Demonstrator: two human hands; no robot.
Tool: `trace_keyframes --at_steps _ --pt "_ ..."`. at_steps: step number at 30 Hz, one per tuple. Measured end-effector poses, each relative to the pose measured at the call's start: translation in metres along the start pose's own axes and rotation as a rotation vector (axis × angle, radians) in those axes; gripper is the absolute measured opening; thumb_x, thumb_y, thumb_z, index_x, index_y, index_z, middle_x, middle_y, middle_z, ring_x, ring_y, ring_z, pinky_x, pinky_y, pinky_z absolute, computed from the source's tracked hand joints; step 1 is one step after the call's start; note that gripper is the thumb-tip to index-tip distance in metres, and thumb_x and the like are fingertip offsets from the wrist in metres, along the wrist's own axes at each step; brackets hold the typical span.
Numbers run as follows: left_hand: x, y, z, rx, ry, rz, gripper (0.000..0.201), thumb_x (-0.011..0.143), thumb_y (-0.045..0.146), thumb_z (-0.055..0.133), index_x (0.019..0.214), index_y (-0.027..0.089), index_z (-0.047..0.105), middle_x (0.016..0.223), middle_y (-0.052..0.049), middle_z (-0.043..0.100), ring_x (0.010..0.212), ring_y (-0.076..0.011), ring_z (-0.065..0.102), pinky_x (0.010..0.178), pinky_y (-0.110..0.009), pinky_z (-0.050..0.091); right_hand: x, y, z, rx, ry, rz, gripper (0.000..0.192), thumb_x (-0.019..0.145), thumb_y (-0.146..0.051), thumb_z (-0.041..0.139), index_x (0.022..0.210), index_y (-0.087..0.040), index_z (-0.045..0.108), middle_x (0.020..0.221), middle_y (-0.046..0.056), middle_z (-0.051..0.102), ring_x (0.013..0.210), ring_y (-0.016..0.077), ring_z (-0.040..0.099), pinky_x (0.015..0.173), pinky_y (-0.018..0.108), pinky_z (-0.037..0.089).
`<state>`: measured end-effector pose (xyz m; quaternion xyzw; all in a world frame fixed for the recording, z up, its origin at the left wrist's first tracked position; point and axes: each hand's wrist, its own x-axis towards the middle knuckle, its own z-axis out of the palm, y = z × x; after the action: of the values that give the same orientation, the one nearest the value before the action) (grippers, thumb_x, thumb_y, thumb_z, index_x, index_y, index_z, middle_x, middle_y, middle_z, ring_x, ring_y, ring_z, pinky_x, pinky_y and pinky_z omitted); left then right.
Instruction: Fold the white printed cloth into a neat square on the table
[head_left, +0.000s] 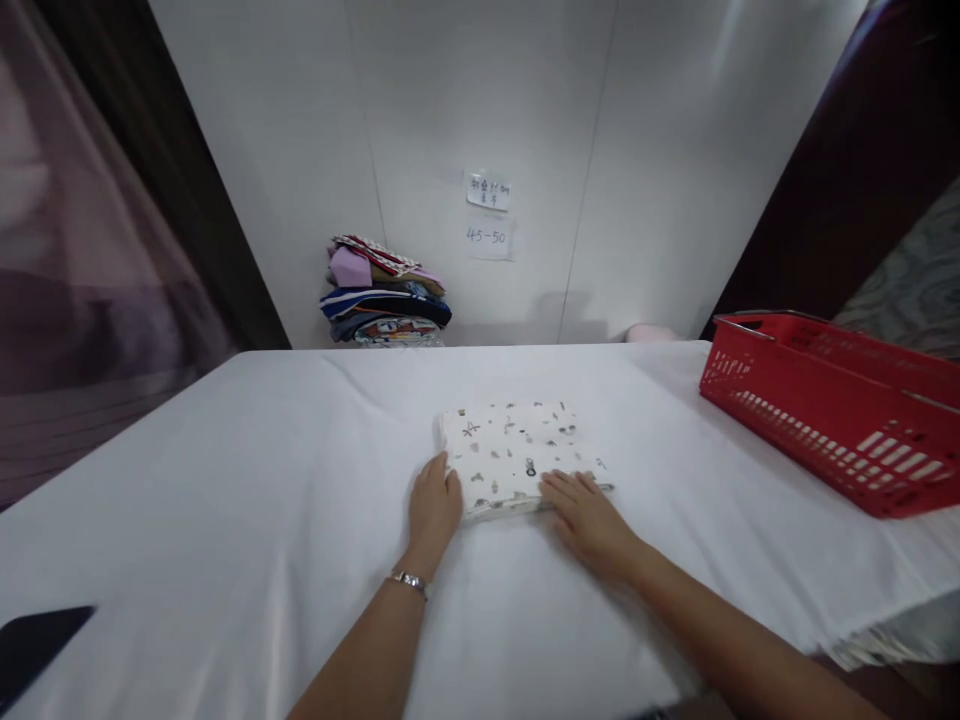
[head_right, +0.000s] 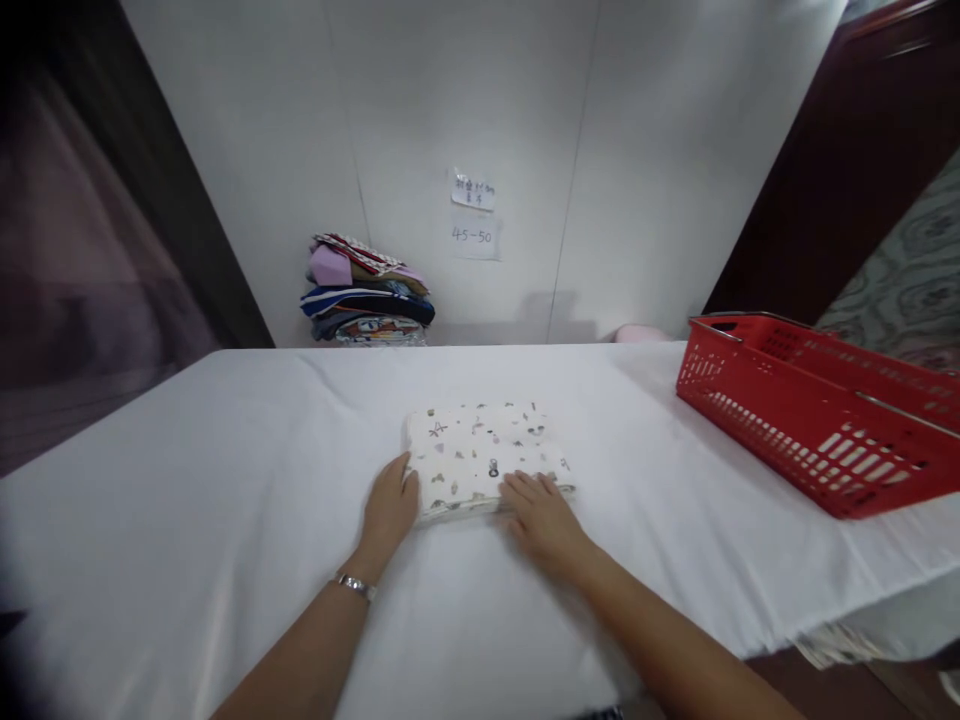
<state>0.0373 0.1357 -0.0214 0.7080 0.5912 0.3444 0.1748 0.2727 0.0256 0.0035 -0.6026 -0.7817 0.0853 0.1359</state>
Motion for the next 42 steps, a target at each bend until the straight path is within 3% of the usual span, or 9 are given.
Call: trace_keyframes --at_steps 4,6,9,13,18,22,26,33,42 --pt "-0.001 0.006 -0.006 0.017 -0.033 -0.06 0.045 0.087 0.027 0.037 0.126 0.008 0.045 0.126 -0.016 0.052 0.119 -0.0257 0.046 0.102 -0.039 0.036 -0.02 0.052 -0.013 0.16 0.295 0.21 0.035 0.089 -0.037 0.04 0.111 -0.021 0.062 0.125 0.01 0.058 0.121 0.0242 0.048 0.104 0.047 0.033" --pt "-0.002 0.011 -0.009 0.031 -0.049 -0.109 0.048 0.086 0.031 0.039 0.128 0.008 0.043 0.127 -0.017 0.052 0.119 -0.0259 0.047 0.101 -0.038 0.037 -0.023 0.075 -0.021 0.335 0.405 0.41 0.032 0.086 -0.037 0.044 0.103 -0.02 0.065 0.116 0.01 0.064 0.11 0.024 0.056 0.095 0.043 0.044" --pt "-0.005 0.017 -0.016 0.053 -0.095 -0.169 0.056 0.084 0.038 0.043 0.132 0.009 0.038 0.129 -0.016 0.05 0.118 -0.0269 0.049 0.098 -0.038 0.039 -0.023 0.095 -0.03 0.636 0.34 0.631 0.026 0.083 -0.036 0.048 0.094 -0.018 0.064 0.103 0.01 0.068 0.089 0.021 0.065 0.073 0.034 0.054" --pt "-0.007 0.021 -0.024 0.102 -0.161 -0.209 0.065 0.082 0.045 0.045 0.137 0.012 0.032 0.13 -0.015 0.051 0.117 -0.0289 0.05 0.095 -0.04 0.041 -0.018 0.098 -0.033 0.815 0.155 0.751 0.024 0.082 -0.038 0.053 0.078 -0.015 0.062 0.087 0.011 0.069 0.058 0.0136 0.062 0.048 0.023 0.049" --pt "-0.005 0.022 -0.029 0.149 -0.227 -0.262 0.07 0.081 0.051 0.045 0.139 0.015 0.029 0.126 -0.014 0.055 0.113 -0.03 0.053 0.091 -0.041 0.043 -0.011 0.096 -0.033 0.798 0.118 0.768 0.025 0.076 -0.039 0.061 0.067 -0.015 0.057 0.064 0.004 0.064 0.044 0.0094 0.054 0.04 0.02 0.043" --pt "-0.005 0.022 -0.029 0.167 -0.234 -0.255 0.068 0.081 0.052 0.044 0.138 0.016 0.032 0.126 -0.013 0.055 0.113 -0.0295 0.053 0.09 -0.04 0.044 -0.014 0.092 -0.034 0.777 0.186 0.71 0.011 0.073 -0.026 0.059 0.081 -0.018 0.059 0.073 0.001 0.063 0.052 0.0084 0.055 0.043 0.018 0.04" --pt "-0.006 0.022 -0.027 0.184 -0.229 -0.239 0.067 0.082 0.051 0.043 0.137 0.015 0.034 0.129 -0.014 0.053 0.115 -0.0297 0.052 0.092 -0.04 0.043 -0.026 0.078 -0.024 0.649 0.251 0.592 0.032 0.068 -0.022 0.058 0.099 -0.022 0.059 0.084 -0.001 0.062 0.061 0.0097 0.054 0.051 0.02 0.042" --pt "-0.006 0.021 -0.027 0.172 -0.22 -0.227 0.066 0.082 0.051 0.043 0.136 0.015 0.035 0.129 -0.014 0.053 0.114 -0.0298 0.052 0.092 -0.041 0.043 -0.027 0.062 0.001 0.36 0.439 0.542 0.033 0.073 -0.031 0.054 0.104 -0.022 0.058 0.086 0.0 0.062 0.064 0.0133 0.052 0.062 0.027 0.042" --pt "-0.006 0.02 -0.025 0.189 -0.207 -0.214 0.063 0.082 0.052 0.043 0.134 0.016 0.038 0.129 -0.014 0.053 0.114 -0.0303 0.052 0.091 -0.041 0.043 -0.019 0.061 0.006 0.38 0.519 0.557 0.032 0.076 -0.035 0.047 0.102 -0.022 0.059 0.082 -0.001 0.062 0.06 0.0133 0.051 0.057 0.025 0.039"
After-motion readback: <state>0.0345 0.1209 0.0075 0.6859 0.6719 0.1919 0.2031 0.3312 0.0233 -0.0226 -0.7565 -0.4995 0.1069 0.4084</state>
